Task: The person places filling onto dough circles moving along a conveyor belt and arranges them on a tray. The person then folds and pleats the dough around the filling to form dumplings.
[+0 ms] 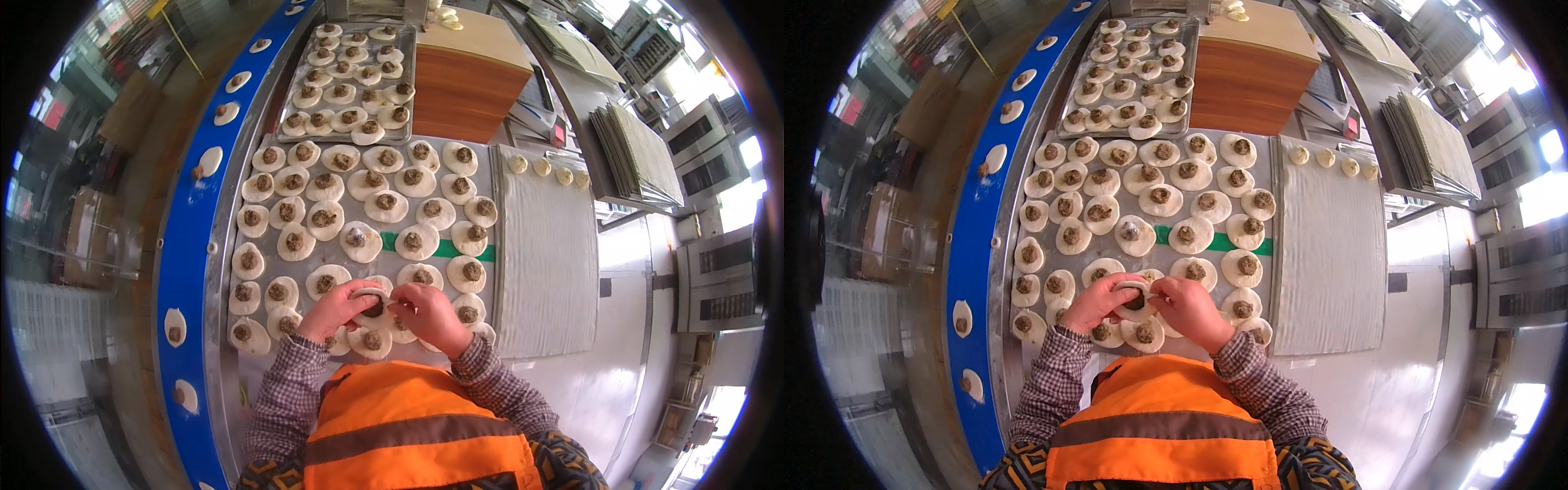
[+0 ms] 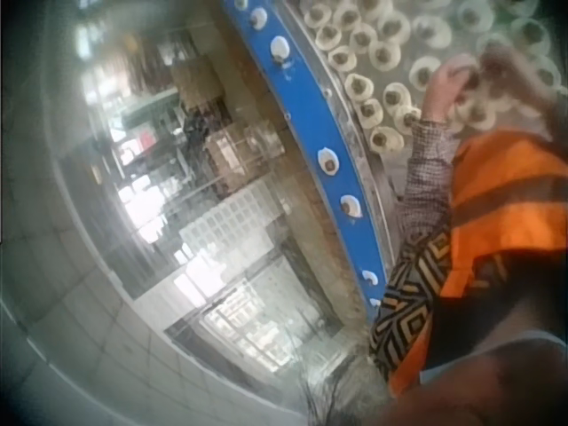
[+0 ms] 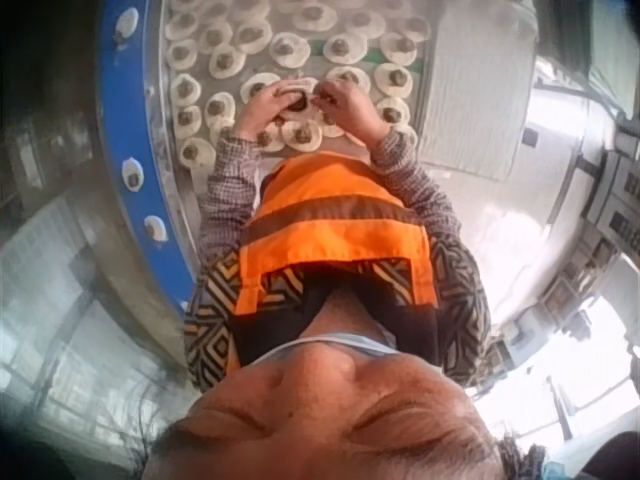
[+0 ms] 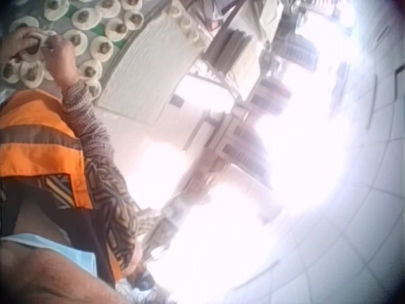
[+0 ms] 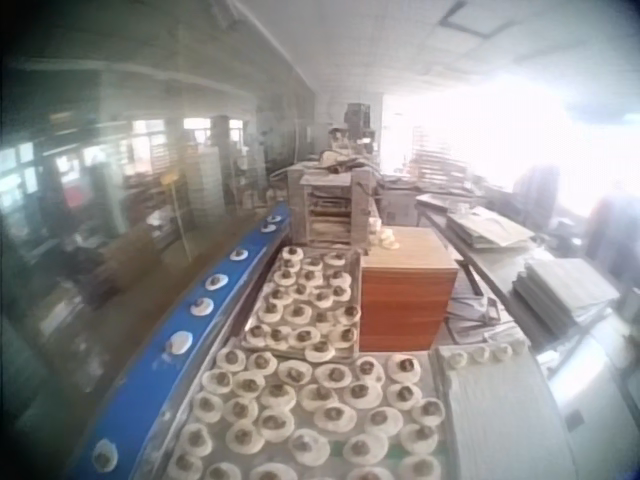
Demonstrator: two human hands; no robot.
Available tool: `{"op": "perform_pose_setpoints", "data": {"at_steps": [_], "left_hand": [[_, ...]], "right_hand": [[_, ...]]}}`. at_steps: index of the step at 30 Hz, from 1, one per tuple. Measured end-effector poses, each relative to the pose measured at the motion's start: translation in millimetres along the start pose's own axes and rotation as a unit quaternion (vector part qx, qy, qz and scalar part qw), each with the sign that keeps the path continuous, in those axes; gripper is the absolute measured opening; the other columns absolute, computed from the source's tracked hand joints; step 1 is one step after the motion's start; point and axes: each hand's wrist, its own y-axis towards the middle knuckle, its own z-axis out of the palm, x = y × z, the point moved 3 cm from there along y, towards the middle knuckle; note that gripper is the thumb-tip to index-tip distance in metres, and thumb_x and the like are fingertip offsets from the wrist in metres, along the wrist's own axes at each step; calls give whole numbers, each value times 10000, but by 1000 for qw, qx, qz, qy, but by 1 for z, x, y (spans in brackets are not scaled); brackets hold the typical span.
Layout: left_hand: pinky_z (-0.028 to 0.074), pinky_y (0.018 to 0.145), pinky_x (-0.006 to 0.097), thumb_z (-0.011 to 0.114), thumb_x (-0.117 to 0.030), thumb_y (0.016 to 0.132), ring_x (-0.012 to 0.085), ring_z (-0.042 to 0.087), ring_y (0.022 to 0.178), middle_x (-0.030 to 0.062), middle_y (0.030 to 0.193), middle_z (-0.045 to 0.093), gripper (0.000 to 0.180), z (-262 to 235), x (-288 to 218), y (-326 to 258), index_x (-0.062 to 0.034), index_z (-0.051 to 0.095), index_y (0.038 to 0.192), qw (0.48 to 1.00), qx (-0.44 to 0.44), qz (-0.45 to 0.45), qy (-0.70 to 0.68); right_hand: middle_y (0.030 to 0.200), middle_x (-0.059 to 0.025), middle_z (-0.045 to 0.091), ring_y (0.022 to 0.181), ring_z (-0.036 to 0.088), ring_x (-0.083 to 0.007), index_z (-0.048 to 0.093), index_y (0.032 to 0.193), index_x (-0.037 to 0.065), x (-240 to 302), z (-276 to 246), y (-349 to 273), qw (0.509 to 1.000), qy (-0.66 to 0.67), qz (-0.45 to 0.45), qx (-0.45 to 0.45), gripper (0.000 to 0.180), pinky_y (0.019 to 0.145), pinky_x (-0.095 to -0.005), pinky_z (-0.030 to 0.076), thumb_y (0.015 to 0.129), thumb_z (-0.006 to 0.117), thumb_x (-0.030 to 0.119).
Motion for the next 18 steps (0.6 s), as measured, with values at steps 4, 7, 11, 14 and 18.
{"op": "perform_pose_setpoints", "data": {"at_steps": [4,7,11,14,18], "left_hand": [[362,460,200,610,-141,924,11,458,571,-30,896,624,379,3,2,2,-35,554,1284,994,3,-21,103],[434,533,213,636,-124,890,44,534,648,-19,856,635,355,3,-3,8,-41,599,1234,980,26,-22,197],[465,563,221,628,-140,891,57,583,731,7,925,656,361,2,-8,19,-41,592,1236,954,88,3,286],[482,562,211,615,-168,899,60,605,819,9,993,652,387,1,-8,20,-60,571,1268,957,84,48,275],[514,578,206,607,-213,917,79,627,911,9,1028,641,392,8,1,14,-81,548,1281,999,20,-33,-24]], "right_hand": [[776,-127,645,658,609,-214,636,933,-9,-9,5,-2,987,142,75,-25,139,615,-302,501,815,690,42],[777,-114,643,670,618,-177,623,933,-14,-8,7,-2,1000,7,-13,-24,124,603,-295,500,831,678,32],[796,-163,659,716,666,-278,628,964,-2,-15,9,-4,995,65,70,-9,158,626,-335,514,832,676,70],[792,-167,657,713,677,-256,622,962,-6,-7,4,-5,996,-58,-47,-46,156,616,-322,513,837,676,70],[768,-132,659,676,677,-195,614,984,-18,-13,5,-6,995,68,62,-39,150,589,-290,507,862,657,59]]}}
